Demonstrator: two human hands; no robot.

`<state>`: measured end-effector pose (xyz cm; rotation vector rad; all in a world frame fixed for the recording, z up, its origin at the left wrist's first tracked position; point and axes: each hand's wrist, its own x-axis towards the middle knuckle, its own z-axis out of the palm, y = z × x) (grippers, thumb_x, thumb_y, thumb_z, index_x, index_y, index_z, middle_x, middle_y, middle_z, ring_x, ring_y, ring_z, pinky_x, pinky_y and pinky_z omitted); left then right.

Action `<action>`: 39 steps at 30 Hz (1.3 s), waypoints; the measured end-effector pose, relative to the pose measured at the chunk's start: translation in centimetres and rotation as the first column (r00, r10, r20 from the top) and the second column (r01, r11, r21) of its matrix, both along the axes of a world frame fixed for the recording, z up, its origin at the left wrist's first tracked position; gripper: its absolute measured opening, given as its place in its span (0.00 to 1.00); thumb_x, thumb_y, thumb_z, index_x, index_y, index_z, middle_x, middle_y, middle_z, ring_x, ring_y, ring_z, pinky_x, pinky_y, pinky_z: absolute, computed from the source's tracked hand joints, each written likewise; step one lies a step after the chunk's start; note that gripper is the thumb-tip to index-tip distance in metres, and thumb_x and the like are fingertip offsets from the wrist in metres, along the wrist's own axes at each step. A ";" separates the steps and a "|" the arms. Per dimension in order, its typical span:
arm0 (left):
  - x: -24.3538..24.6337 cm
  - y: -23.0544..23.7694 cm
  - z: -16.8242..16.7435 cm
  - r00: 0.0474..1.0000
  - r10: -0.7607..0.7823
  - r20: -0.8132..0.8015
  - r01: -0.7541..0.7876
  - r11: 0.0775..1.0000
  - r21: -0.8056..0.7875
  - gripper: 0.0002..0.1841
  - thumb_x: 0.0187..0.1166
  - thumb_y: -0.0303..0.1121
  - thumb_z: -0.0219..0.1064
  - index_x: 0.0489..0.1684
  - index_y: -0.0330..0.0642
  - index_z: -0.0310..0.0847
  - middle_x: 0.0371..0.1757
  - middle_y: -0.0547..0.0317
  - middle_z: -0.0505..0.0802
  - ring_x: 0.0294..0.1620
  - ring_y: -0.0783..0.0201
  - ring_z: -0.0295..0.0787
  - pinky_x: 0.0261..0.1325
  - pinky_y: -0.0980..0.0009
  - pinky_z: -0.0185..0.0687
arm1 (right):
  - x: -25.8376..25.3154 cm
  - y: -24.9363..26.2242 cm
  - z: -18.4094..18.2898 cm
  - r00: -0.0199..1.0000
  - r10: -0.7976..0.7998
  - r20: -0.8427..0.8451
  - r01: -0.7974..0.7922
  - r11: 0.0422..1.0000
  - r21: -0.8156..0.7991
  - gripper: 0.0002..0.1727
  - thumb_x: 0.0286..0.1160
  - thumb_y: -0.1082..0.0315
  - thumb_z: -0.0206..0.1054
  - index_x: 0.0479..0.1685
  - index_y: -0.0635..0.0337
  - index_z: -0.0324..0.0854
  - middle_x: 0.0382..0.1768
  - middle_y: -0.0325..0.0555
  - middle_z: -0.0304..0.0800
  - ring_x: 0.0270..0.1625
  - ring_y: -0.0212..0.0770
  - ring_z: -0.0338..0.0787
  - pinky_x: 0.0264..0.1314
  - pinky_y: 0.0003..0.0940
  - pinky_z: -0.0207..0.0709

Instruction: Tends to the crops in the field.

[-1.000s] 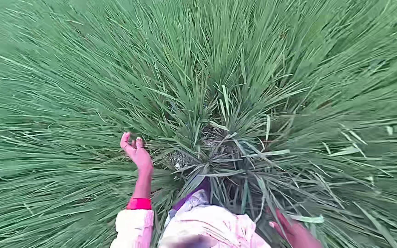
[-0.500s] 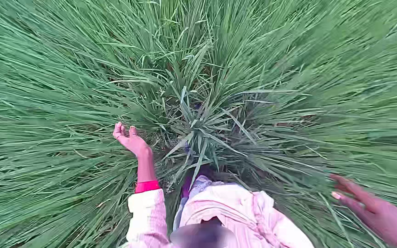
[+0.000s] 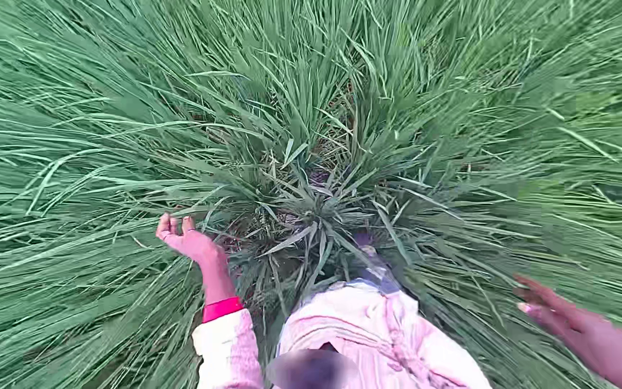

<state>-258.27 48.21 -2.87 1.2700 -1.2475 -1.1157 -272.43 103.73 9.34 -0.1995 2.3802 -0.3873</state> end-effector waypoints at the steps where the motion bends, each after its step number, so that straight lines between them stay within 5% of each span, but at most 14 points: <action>1: 0.3 -0.3 0.1 1.000 0.024 0.002 -0.024 1.000 -0.014 0.28 0.81 0.15 0.54 0.81 0.20 0.53 0.79 0.31 0.68 0.76 0.58 0.71 0.76 0.73 0.68 | -1.3 -0.8 -0.3 1.000 0.021 -0.002 -0.021 1.000 -0.006 0.30 0.87 0.67 0.60 0.87 0.68 0.63 0.69 0.75 0.82 0.70 0.75 0.83 0.71 0.74 0.69; 9: 0.4 -1.6 0.5 0.963 0.247 0.104 -0.238 0.967 -0.094 0.29 0.80 0.15 0.53 0.82 0.19 0.51 0.81 0.31 0.67 0.76 0.59 0.71 0.76 0.73 0.69 | -15.5 -6.4 -1.7 0.970 0.226 -0.088 -0.232 0.969 -0.078 0.29 0.86 0.66 0.62 0.84 0.68 0.68 0.67 0.74 0.83 0.68 0.74 0.84 0.71 0.74 0.70; 13: -5.1 -1.0 0.3 0.950 0.283 0.133 -0.269 0.956 -0.118 0.29 0.79 0.15 0.53 0.81 0.18 0.51 0.76 0.34 0.70 0.70 0.64 0.72 0.71 0.76 0.69 | -23.1 -8.1 -2.5 0.955 0.297 -0.010 -0.297 0.953 -0.056 0.29 0.86 0.67 0.62 0.85 0.67 0.67 0.68 0.72 0.83 0.70 0.73 0.84 0.73 0.73 0.69; 17: -12.4 -0.1 0.8 0.952 0.256 0.165 -0.237 0.963 -0.125 0.30 0.79 0.15 0.54 0.82 0.18 0.51 0.82 0.27 0.66 0.80 0.55 0.68 0.79 0.73 0.66 | -29.7 -7.8 -3.1 0.949 0.314 -0.005 -0.314 0.948 -0.041 0.29 0.86 0.68 0.63 0.84 0.67 0.68 0.70 0.73 0.82 0.71 0.73 0.83 0.73 0.75 0.68; 22: -18.0 0.9 1.7 0.952 0.267 0.150 -0.248 0.959 -0.136 0.31 0.78 0.15 0.54 0.83 0.19 0.49 0.83 0.29 0.65 0.82 0.58 0.67 0.79 0.74 0.65 | -36.8 -8.0 -3.4 0.929 0.370 -0.007 -0.370 0.928 -0.041 0.29 0.86 0.68 0.63 0.85 0.66 0.67 0.67 0.75 0.83 0.68 0.75 0.84 0.71 0.75 0.69; 28: -19.3 2.5 2.1 0.928 0.347 0.136 -0.332 0.935 -0.123 0.30 0.79 0.14 0.54 0.82 0.19 0.51 0.83 0.29 0.65 0.81 0.58 0.68 0.78 0.74 0.66 | -42.1 -9.6 -3.1 0.872 0.486 -0.061 -0.489 0.870 -0.056 0.28 0.86 0.68 0.62 0.83 0.68 0.68 0.67 0.75 0.83 0.68 0.76 0.83 0.70 0.77 0.67; 39: -15.1 7.7 -3.6 0.868 0.438 0.232 -0.422 0.899 -0.119 0.31 0.78 0.15 0.55 0.82 0.17 0.50 0.85 0.26 0.64 0.81 0.58 0.69 0.76 0.75 0.70 | -45.9 -18.9 -4.4 0.717 0.696 -0.035 -0.696 0.718 0.010 0.26 0.86 0.67 0.63 0.81 0.66 0.72 0.70 0.73 0.82 0.73 0.76 0.80 0.73 0.78 0.64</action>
